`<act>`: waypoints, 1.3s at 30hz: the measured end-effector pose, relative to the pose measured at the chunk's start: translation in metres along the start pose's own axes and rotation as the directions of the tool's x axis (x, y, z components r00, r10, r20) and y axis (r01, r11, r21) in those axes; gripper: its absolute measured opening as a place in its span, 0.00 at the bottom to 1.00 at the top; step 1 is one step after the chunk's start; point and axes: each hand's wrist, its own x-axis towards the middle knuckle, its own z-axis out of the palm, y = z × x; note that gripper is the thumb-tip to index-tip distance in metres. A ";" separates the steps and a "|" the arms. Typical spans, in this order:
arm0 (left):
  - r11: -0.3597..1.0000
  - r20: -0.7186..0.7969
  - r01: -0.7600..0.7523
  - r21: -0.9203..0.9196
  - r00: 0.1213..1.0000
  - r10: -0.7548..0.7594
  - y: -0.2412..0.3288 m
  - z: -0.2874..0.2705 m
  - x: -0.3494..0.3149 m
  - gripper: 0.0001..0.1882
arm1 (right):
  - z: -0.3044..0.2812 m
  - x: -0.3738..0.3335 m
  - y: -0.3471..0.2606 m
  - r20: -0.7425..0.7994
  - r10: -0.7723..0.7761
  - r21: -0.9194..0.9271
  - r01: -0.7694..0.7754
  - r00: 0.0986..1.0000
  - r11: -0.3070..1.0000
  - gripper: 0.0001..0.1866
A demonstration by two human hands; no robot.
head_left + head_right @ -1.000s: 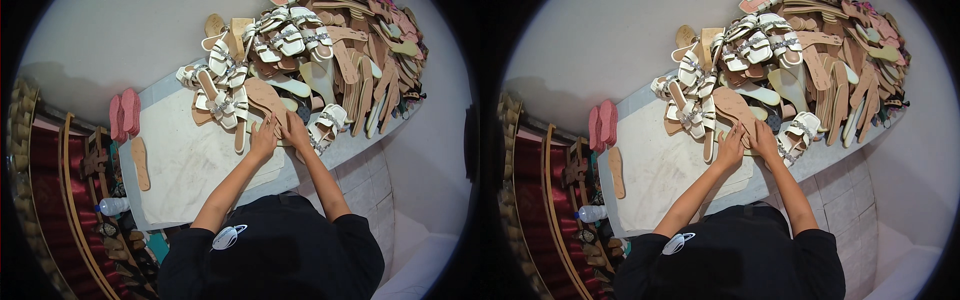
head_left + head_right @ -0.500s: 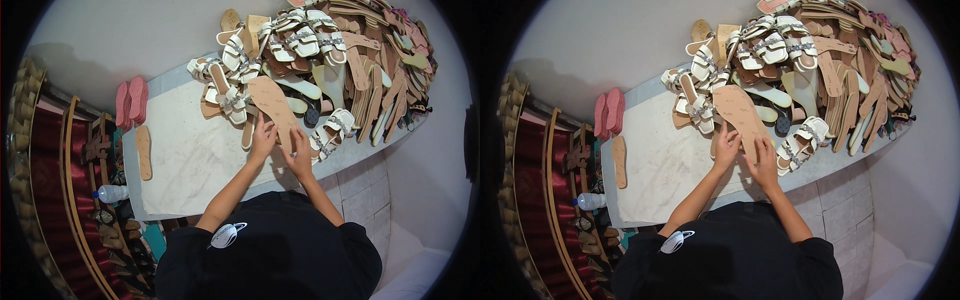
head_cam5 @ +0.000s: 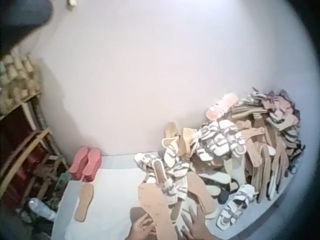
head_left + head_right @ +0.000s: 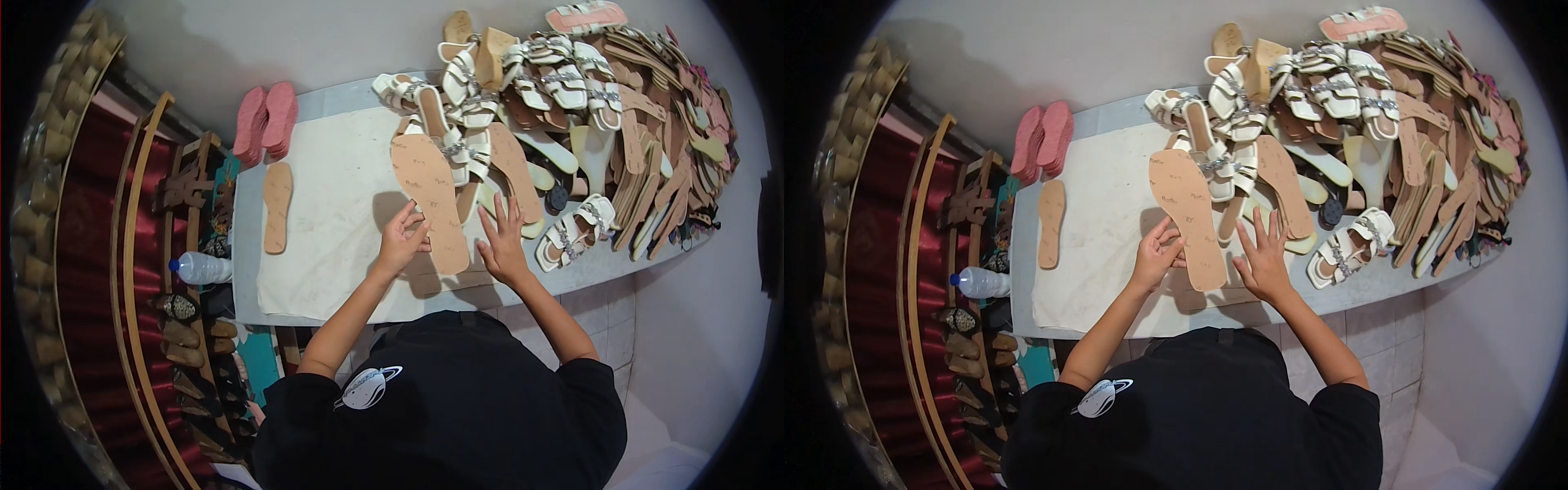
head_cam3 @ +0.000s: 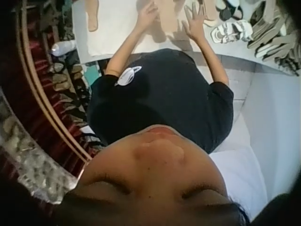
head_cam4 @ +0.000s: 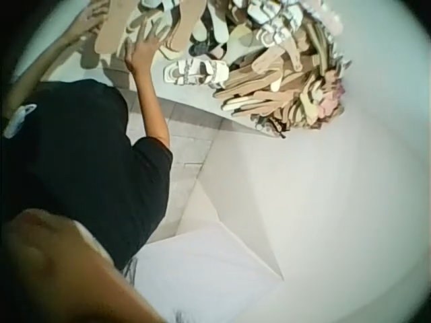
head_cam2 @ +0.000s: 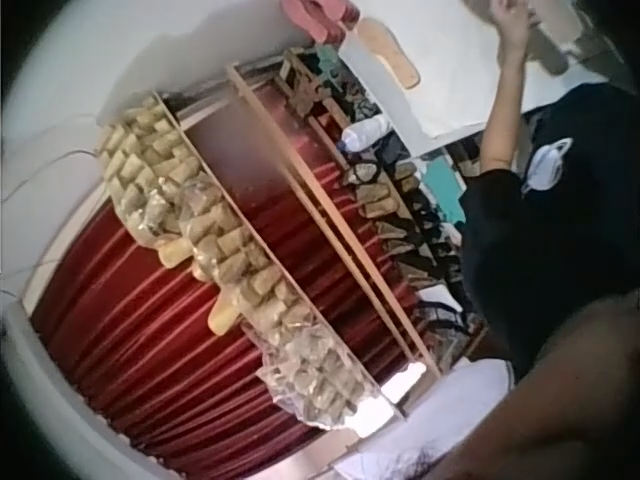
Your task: Inspecting and sorting various shoe sole components and finished sandals on a workbench.
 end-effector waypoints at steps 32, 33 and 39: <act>0.952 0.057 0.056 0.300 0.995 -0.077 0.057 -0.231 -0.115 0.25 | 0.168 0.131 -0.190 0.215 -0.741 -0.056 0.765 0.637 0.642 0.26; 0.947 0.049 0.020 0.322 0.998 -0.038 0.055 -0.240 -0.117 0.24 | 0.173 0.136 -0.196 0.260 -0.807 -0.085 0.845 0.531 0.528 0.26; 0.952 -0.086 -0.040 0.303 0.994 0.069 0.043 -0.280 -0.115 0.23 | 0.213 0.164 -0.206 -0.095 -0.065 -0.021 0.063 0.993 0.998 0.26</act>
